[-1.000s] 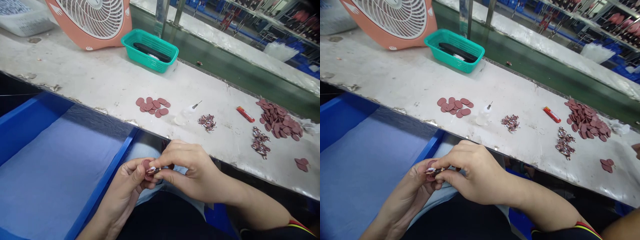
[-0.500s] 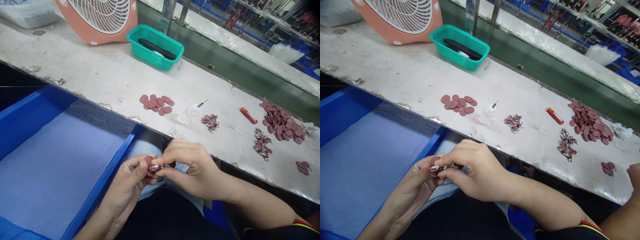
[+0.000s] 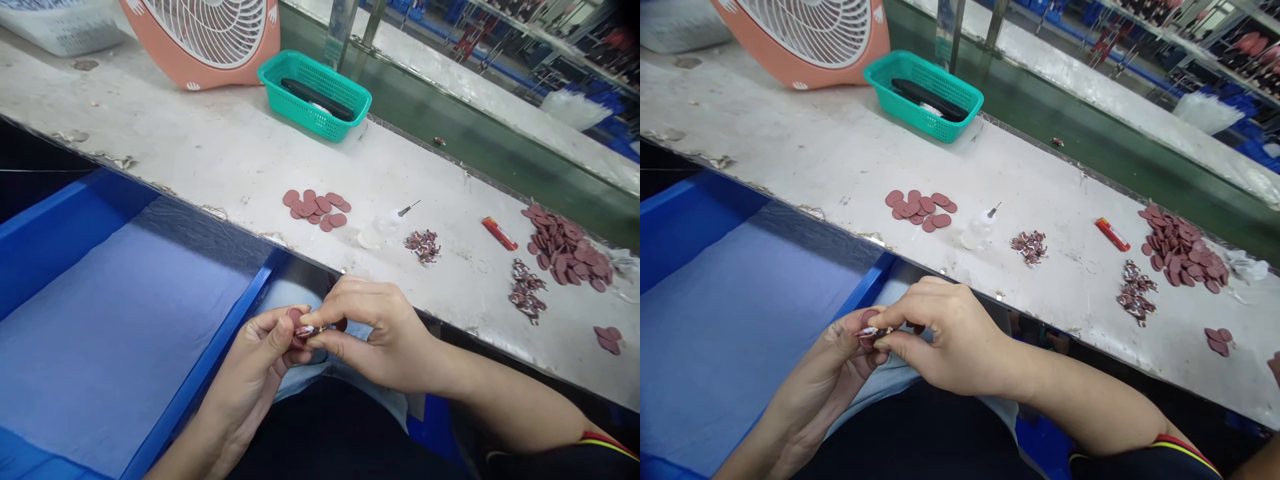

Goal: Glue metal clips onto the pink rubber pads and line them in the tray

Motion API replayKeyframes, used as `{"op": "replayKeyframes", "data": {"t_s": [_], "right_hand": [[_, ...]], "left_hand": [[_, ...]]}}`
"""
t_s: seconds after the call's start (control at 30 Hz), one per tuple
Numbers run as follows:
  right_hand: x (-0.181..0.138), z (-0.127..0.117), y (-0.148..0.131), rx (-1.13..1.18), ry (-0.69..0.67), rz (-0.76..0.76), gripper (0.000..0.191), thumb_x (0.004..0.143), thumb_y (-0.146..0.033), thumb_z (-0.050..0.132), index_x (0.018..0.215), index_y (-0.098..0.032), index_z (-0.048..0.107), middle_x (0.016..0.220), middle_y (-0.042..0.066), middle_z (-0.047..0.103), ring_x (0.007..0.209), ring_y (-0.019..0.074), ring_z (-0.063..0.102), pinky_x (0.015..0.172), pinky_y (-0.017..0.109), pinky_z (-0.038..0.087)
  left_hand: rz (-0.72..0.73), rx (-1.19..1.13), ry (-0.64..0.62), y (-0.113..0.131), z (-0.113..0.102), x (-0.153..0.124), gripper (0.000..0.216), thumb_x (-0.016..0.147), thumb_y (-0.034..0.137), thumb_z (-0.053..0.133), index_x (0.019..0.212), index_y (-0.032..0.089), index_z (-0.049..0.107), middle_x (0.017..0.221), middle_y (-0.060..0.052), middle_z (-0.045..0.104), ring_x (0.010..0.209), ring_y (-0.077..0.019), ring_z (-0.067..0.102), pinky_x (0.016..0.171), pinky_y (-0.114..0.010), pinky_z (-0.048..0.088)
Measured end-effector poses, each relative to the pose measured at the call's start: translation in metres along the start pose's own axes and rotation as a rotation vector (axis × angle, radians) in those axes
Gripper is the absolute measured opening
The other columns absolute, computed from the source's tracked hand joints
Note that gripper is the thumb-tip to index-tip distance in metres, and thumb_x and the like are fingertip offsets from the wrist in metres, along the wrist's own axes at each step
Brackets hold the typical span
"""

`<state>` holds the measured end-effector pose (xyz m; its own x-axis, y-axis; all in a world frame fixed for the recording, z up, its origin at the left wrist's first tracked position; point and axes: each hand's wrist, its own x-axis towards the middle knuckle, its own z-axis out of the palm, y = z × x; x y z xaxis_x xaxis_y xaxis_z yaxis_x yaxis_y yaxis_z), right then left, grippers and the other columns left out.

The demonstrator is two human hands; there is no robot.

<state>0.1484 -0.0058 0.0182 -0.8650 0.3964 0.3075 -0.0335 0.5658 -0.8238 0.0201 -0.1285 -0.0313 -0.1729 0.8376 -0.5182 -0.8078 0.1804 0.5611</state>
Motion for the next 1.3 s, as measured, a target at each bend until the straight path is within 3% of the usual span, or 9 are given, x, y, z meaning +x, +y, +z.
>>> {"op": "replayKeyframes", "data": {"t_s": [0.4,0.57,0.67,0.8,1.0,1.13,1.3], "right_hand": [[0.005,0.007,0.002,-0.005,-0.053,-0.013,0.015,0.086,-0.013,0.072,0.099,-0.019,0.070,0.082,0.002,0.074,0.073,0.0133,0.065,0.076,0.027,0.053],[0.001,0.009,-0.001,-0.031,-0.001,-0.030,0.057,0.078,-0.032,0.082,0.128,-0.013,0.059,0.103,0.009,0.070,0.081,0.0153,0.062,0.074,0.027,0.054],[-0.002,0.012,0.002,0.005,0.057,-0.010,0.041,0.086,-0.027,0.074,0.124,-0.016,0.064,0.098,0.007,0.069,0.080,0.0135,0.061,0.068,0.024,0.054],[-0.002,0.017,0.007,0.013,0.022,-0.017,0.019,0.092,-0.017,0.066,0.110,-0.019,0.072,0.089,0.004,0.070,0.081,0.0125,0.064,0.075,0.024,0.054],[0.005,0.017,0.005,0.075,-0.004,0.000,0.014,0.087,-0.018,0.071,0.100,-0.017,0.075,0.081,0.004,0.071,0.074,0.0118,0.064,0.068,0.021,0.054],[0.006,0.016,0.006,0.140,-0.028,0.007,0.037,0.081,-0.025,0.079,0.116,-0.015,0.070,0.090,0.005,0.074,0.078,0.0123,0.065,0.067,0.021,0.055],[0.007,0.020,0.009,0.110,0.014,-0.051,0.017,0.089,-0.015,0.070,0.106,-0.017,0.073,0.089,0.003,0.076,0.078,0.0102,0.066,0.074,0.020,0.055]], "left_hand": [[-0.002,-0.028,-0.011,0.002,-0.008,-0.001,0.034,0.062,0.046,0.088,0.071,0.016,0.077,0.067,-0.001,0.064,0.057,-0.0094,0.057,0.056,-0.018,0.054],[-0.033,-0.113,-0.062,0.007,-0.014,-0.002,0.033,0.059,0.042,0.091,0.076,0.017,0.078,0.070,-0.001,0.066,0.063,-0.0110,0.062,0.057,-0.017,0.054],[-0.031,-0.124,-0.067,0.009,-0.017,-0.002,0.033,0.061,0.042,0.090,0.082,0.020,0.080,0.071,-0.001,0.071,0.062,-0.0104,0.064,0.057,-0.017,0.056],[-0.038,-0.078,-0.067,0.011,-0.016,-0.001,0.034,0.057,0.044,0.091,0.077,0.019,0.081,0.063,-0.001,0.072,0.055,-0.0093,0.064,0.056,-0.017,0.058],[-0.039,-0.110,-0.063,0.011,-0.016,-0.002,0.033,0.057,0.042,0.092,0.079,0.019,0.081,0.064,0.001,0.070,0.056,-0.0082,0.064,0.055,-0.016,0.058],[-0.031,-0.135,-0.113,0.010,-0.019,-0.002,0.027,0.062,0.039,0.090,0.075,0.018,0.080,0.064,0.002,0.067,0.056,-0.0063,0.061,0.056,-0.014,0.056],[-0.039,-0.103,-0.078,0.011,-0.020,-0.002,0.031,0.059,0.043,0.091,0.076,0.019,0.081,0.063,0.001,0.069,0.056,-0.0081,0.064,0.056,-0.016,0.058]]}}
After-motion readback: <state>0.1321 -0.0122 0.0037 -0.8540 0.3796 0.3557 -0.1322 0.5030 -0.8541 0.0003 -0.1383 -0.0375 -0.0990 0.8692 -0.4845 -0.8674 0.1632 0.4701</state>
